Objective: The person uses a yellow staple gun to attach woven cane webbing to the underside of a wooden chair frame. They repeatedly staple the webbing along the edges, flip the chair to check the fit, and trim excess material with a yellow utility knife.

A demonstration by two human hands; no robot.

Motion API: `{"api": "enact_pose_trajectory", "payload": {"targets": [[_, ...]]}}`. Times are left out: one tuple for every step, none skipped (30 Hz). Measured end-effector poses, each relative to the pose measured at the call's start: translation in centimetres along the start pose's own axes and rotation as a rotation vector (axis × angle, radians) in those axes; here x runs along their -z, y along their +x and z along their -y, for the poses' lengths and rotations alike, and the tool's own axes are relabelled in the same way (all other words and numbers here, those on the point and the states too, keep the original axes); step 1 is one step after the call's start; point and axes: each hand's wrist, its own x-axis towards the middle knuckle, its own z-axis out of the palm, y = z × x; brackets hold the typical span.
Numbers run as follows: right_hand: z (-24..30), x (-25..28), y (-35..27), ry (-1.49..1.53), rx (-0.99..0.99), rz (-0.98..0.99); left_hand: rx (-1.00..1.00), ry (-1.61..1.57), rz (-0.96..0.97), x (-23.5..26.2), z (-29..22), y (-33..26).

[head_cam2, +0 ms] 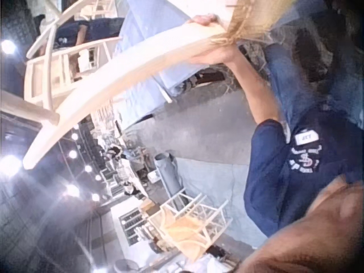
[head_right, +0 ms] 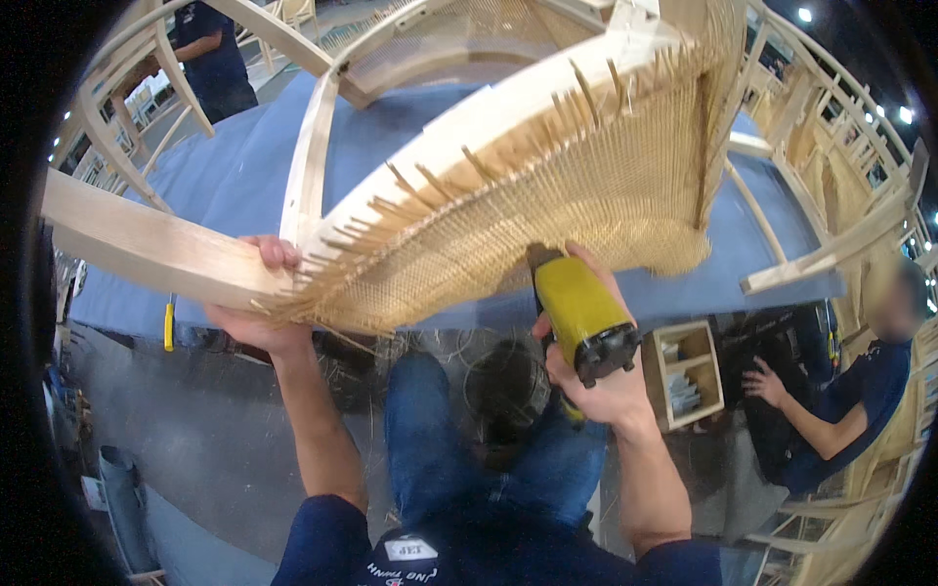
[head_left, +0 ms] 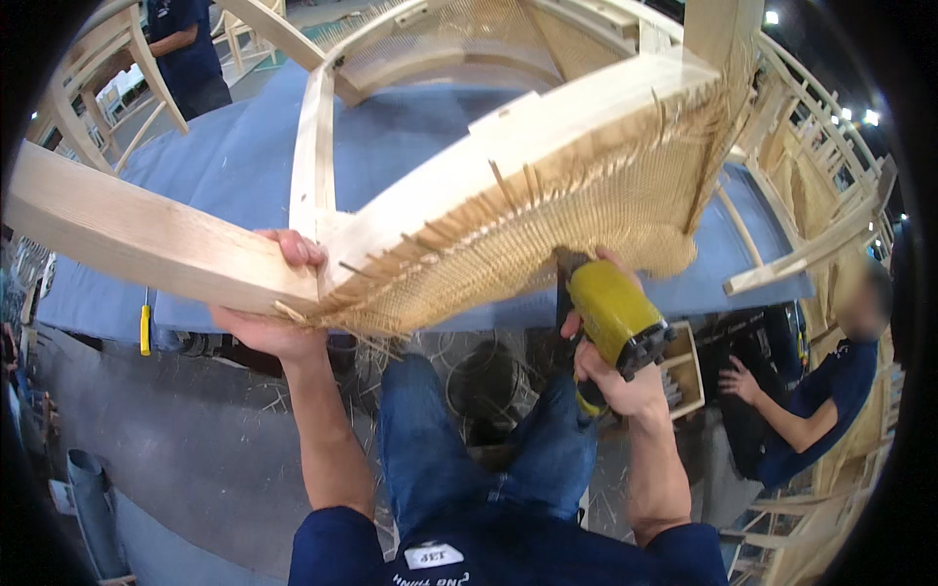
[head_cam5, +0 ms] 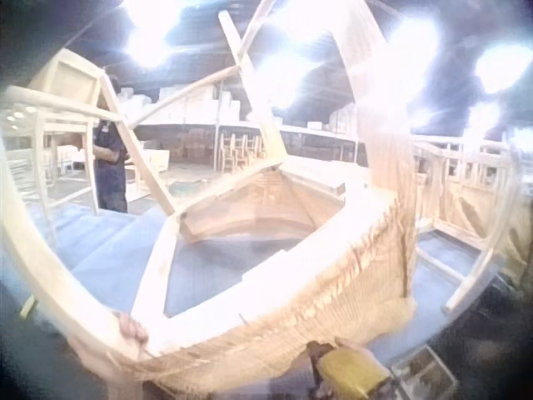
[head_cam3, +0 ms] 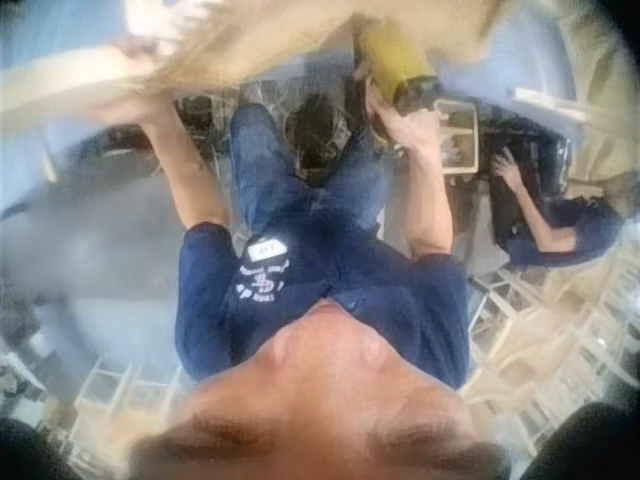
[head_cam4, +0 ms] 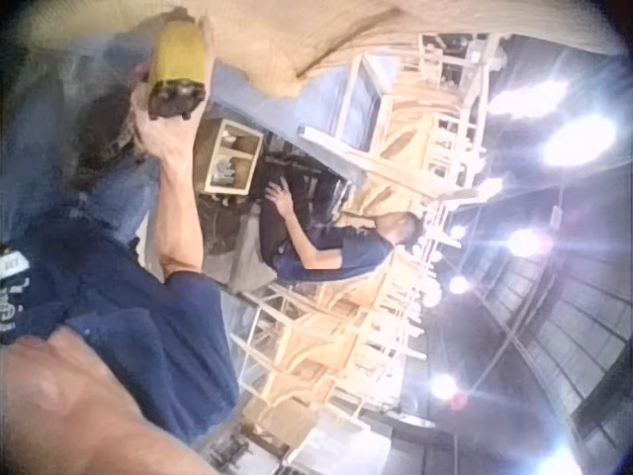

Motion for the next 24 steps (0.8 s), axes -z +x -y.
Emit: {"api": "enact_pose_trajectory", "payload": {"targets": [[-0.1, -0.1, 0.1, -0.008, 0.004, 0.013, 0.004, 0.006, -0.001, 0.1, 0.0, 0.2], [-0.1, -0.4, 0.3, -0.017, 0.007, 0.027, 0.007, 0.013, -0.002, 0.2, -0.1, 0.2], [-0.1, -0.5, 0.6, 0.016, 0.057, 0.038, 0.007, 0.066, -0.002, 0.3, -0.3, 0.3], [-0.3, -0.7, 0.6, 0.049, 0.103, 0.043, 0.006, 0.121, -0.004, 0.6, -0.5, 0.4], [-0.1, -0.8, 0.3, 0.063, 0.087, 0.033, 0.004, 0.176, -0.006, 0.7, -0.8, 0.4], [0.1, -0.8, -0.1, 0.068, 0.066, 0.028, 0.004, 0.146, -0.018, 0.5, -0.6, 0.4], [0.3, -0.9, -0.4, 0.074, 0.045, 0.022, 0.005, 0.118, -0.03, 0.0, -0.2, 0.5], [0.4, -0.9, -0.4, 0.088, 0.054, 0.04, 0.005, 0.089, -0.042, -0.2, -0.1, 0.5], [0.3, -0.9, -0.5, 0.106, 0.06, 0.051, 0.01, 0.054, -0.042, -0.2, 0.0, 0.5], [0.2, -0.9, -0.4, 0.123, 0.066, 0.061, 0.016, 0.019, -0.042, -0.3, 0.0, 0.5], [0.2, -0.9, -0.2, 0.107, 0.081, 0.064, 0.022, -0.018, -0.04, -0.3, 0.0, 0.6], [0.1, -1.0, -0.1, 0.092, 0.09, 0.067, 0.016, -0.015, -0.039, -0.2, 0.1, 0.6], [0.1, -1.0, 0.0, 0.077, 0.1, 0.069, 0.011, -0.013, -0.037, -0.2, 0.1, 0.6], [0.1, -1.0, 0.1, 0.072, 0.099, 0.067, 0.007, -0.012, -0.035, -0.2, 0.1, 0.6], [0.1, -1.0, 0.2, 0.067, 0.096, 0.067, -0.004, 0.004, -0.033, -0.2, 0.2, 0.6], [0.1, -1.0, 0.2, 0.063, 0.093, 0.066, -0.014, 0.02, -0.031, -0.1, 0.2, 0.5], [0.2, -0.9, 0.2, 0.035, 0.084, 0.06, -0.024, 0.036, -0.028, -0.1, 0.2, 0.5], [0.4, -1.0, 0.2, 0.009, 0.075, 0.056, -0.045, 0.082, -0.032, 0.1, 0.2, 0.4], [0.5, -1.0, 0.2, -0.017, 0.066, 0.052, -0.066, 0.128, -0.036, 0.3, 0.2, 0.4], [0.5, -1.0, 0.2, -0.049, 0.073, 0.053, -0.087, 0.175, -0.041, 0.4, 0.1, 0.3], [0.5, -0.9, 0.2, -0.083, 0.081, 0.051, -0.081, 0.132, -0.025, 0.3, 0.1, 0.2], [0.3, -0.7, 0.3, -0.092, 0.087, 0.066, -0.075, 0.09, -0.009, 0.0, 0.0, 0.1], [0.1, -0.6, 0.4, -0.101, 0.092, 0.079, -0.069, 0.048, 0.005, -0.2, 0.0, 0.0], [-0.4, -0.3, 0.3, -0.084, 0.088, 0.105, -0.065, 0.053, -0.007, -0.5, 0.0, -0.3]]}}
